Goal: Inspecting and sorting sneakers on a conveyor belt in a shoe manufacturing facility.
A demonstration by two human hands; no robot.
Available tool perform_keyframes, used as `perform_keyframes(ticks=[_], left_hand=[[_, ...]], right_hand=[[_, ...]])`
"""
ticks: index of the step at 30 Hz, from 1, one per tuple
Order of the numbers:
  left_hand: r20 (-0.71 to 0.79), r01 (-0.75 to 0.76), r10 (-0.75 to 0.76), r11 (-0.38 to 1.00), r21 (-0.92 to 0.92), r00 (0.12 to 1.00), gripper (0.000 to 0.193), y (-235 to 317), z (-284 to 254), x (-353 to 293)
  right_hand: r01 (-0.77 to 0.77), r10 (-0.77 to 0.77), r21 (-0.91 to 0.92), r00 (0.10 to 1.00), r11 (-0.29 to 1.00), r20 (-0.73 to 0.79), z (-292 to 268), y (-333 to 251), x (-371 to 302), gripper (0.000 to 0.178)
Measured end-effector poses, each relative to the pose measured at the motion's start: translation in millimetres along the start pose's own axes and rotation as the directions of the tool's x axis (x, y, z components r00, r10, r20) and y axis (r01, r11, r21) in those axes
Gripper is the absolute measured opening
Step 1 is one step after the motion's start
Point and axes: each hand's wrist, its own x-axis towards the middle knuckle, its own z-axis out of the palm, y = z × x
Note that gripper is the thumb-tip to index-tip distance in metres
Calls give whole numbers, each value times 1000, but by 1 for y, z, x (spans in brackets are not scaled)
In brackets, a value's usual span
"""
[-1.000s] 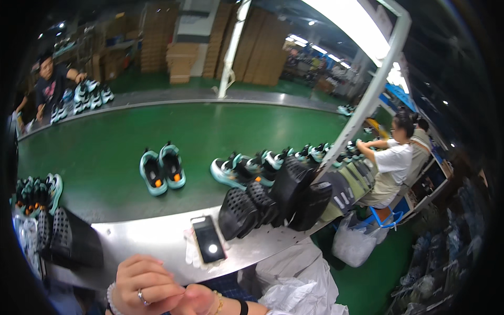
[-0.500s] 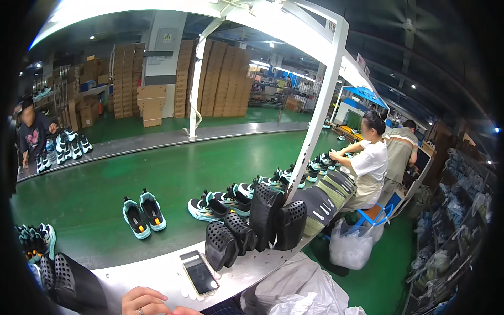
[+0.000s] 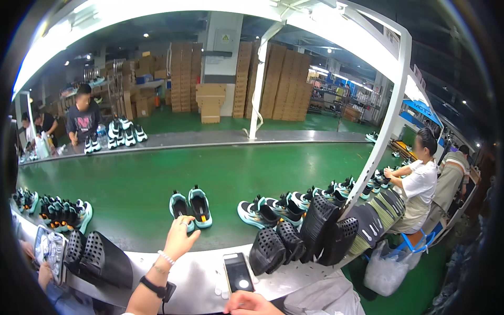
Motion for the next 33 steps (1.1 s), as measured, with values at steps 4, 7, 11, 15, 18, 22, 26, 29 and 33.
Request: perform_keyframes(ticks=[4,7,11,15,18,22,26,29,33], left_hand=[[81,69,-111,911,406,991,65,-67,31,32],[229,45,-218,809,586,949,71,-78,40,51],[296,6,-236,791,612,925,52,-106,59,70],[228,-38,-96,855,518,969,27,-119,75,71],[291,-79,-61,891,447,955,24,-87,74,58],[418,-191,37,923,334,908,25,-52,85,35],[284,-138,82,973,184,955,36,-7,74,23],[231,-30,-51,941,336,972,17,-27,64,40],[544,-102,-236,848,520,805,24,-44,82,63]], right_hand=[[133,-152,-177,983,975,-102,-27,-6,-14,12],[174,-202,-178,967,969,-155,-49,-4,-27,10],[194,-231,-169,944,966,-234,-76,13,-29,9],[199,-225,-129,947,971,-231,-87,11,-30,10],[196,-219,-120,949,973,-228,-94,11,-29,12],[226,-248,-120,944,967,-219,-96,12,-27,14],[238,-262,-119,930,964,-258,-95,5,-31,11],[167,-352,-435,852,885,-388,-99,-23,-33,12],[160,-818,-923,533,350,-218,-90,-122,-36,19]])
